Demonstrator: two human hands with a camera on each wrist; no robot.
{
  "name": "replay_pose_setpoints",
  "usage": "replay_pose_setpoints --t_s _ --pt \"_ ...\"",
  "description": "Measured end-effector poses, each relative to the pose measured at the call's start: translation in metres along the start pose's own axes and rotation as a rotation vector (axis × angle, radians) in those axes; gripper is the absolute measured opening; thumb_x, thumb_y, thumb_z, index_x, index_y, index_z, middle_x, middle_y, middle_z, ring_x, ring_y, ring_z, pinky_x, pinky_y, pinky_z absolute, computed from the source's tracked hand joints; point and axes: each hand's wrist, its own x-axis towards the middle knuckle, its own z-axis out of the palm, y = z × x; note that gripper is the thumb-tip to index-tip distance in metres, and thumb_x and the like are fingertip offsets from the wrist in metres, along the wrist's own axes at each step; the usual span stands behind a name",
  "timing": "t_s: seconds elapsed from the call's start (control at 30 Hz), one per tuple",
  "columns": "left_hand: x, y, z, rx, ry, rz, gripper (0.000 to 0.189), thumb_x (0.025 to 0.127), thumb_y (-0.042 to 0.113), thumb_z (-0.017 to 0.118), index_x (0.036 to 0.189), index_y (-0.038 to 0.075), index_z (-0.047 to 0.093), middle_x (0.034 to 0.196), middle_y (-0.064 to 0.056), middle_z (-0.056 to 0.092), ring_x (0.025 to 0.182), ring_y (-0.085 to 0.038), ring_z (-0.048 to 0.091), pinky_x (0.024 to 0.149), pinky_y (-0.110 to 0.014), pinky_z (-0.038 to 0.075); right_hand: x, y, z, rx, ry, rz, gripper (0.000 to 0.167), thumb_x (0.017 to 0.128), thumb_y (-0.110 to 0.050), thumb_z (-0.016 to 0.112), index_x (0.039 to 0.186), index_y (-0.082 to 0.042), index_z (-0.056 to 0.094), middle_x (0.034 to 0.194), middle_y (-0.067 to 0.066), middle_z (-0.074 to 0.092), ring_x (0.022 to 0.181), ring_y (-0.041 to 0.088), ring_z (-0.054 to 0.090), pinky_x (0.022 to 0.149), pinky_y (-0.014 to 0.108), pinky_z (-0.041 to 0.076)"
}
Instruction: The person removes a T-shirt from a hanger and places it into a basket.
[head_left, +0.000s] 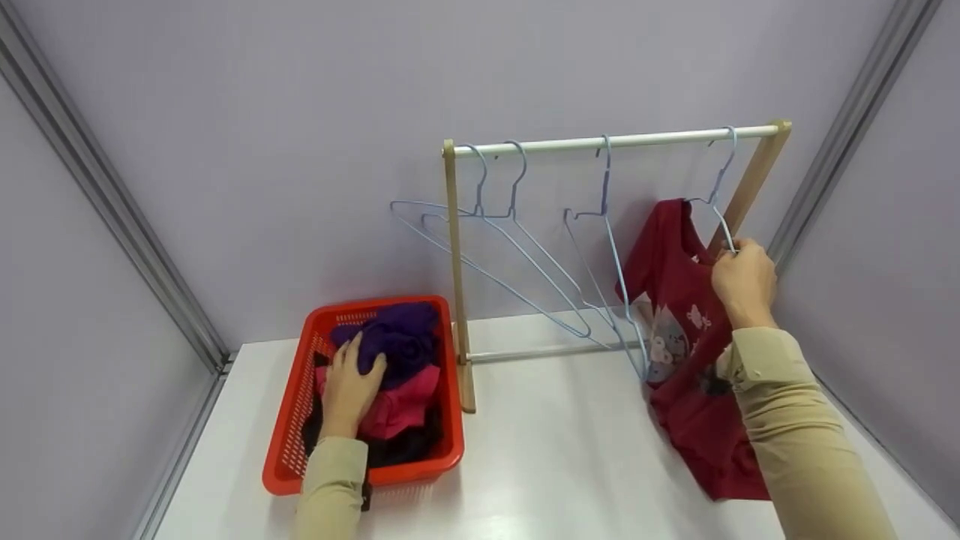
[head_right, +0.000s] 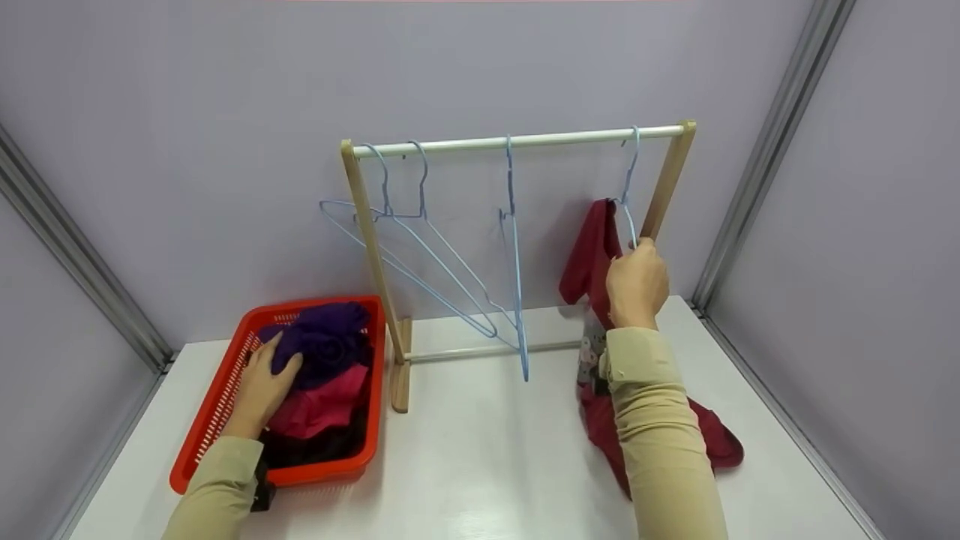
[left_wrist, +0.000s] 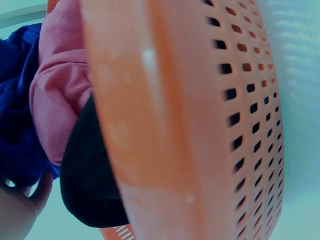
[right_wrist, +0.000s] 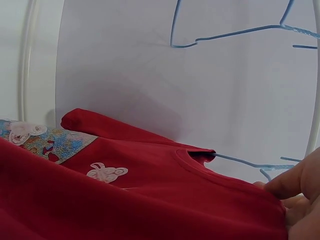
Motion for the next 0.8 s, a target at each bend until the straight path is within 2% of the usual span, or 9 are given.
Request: replay_pose_setpoints --t_s 0.2,0.3,0.4,0.57,0.67,0.8 --pt "-0.004 -0.005 -0.005 -0.038 -0.030 0.009 0.065 0.098 0.053 0.035 0.152 0.019 0.024 0.156 -0.017 0.025 0.141 -0.044 0.025 0.114 -0.060 0.022 0.001 0.000 0.002 0.021 0.001 0.011 0.042 0.100 -0.013 0.026 0.128 0.004 0.052 0.126 0.024 0.058 0.122 0.043 0.050 0.100 0.052 0.038" --pt "-0.006 -0.011 -0.008 -0.049 -0.006 0.017 0.062 0.100 0.052 0.025 0.152 0.018 0.025 0.156 -0.018 0.025 0.141 -0.044 0.024 0.113 -0.061 0.021 0.002 0.000 0.002 0.031 -0.001 0.019 0.041 0.100 -0.012 0.026 0.128 0.003 0.052 0.126 0.022 0.059 0.121 0.041 0.050 0.099 0.050 0.038" --pt "-0.006 -0.018 -0.009 -0.038 0.092 0.025 0.056 0.102 0.045 0.026 0.149 0.014 0.033 0.152 -0.020 0.033 0.136 -0.046 0.031 0.111 -0.060 0.024 0.003 0.000 0.002 0.033 -0.001 0.023 0.042 0.099 -0.012 0.026 0.128 0.002 0.051 0.127 0.021 0.060 0.122 0.039 0.050 0.099 0.048 0.038" --pt "-0.009 -0.032 -0.013 -0.012 0.290 -0.014 0.046 0.099 0.026 0.039 0.139 0.006 0.047 0.138 -0.026 0.047 0.123 -0.050 0.043 0.102 -0.061 0.033 0.003 0.001 0.001 0.027 -0.019 0.017 0.044 0.099 -0.011 0.024 0.131 0.002 0.051 0.129 0.019 0.061 0.123 0.039 0.051 0.093 0.044 0.039" --pt "-0.014 -0.039 -0.017 0.015 0.366 -0.033 0.043 0.094 0.017 0.045 0.134 0.002 0.051 0.129 -0.030 0.051 0.115 -0.053 0.046 0.095 -0.062 0.036 0.003 0.001 0.000 0.029 -0.020 0.014 0.043 0.099 -0.011 0.024 0.131 0.002 0.051 0.129 0.019 0.061 0.124 0.039 0.051 0.092 0.044 0.039" --pt "-0.021 -0.051 -0.020 0.068 0.433 -0.050 0.042 0.088 0.009 0.052 0.130 0.000 0.053 0.121 -0.033 0.053 0.108 -0.053 0.048 0.090 -0.062 0.037 0.003 0.001 0.001 0.041 -0.011 0.018 0.042 0.099 -0.011 0.026 0.130 0.002 0.052 0.127 0.019 0.061 0.124 0.038 0.051 0.095 0.044 0.039"
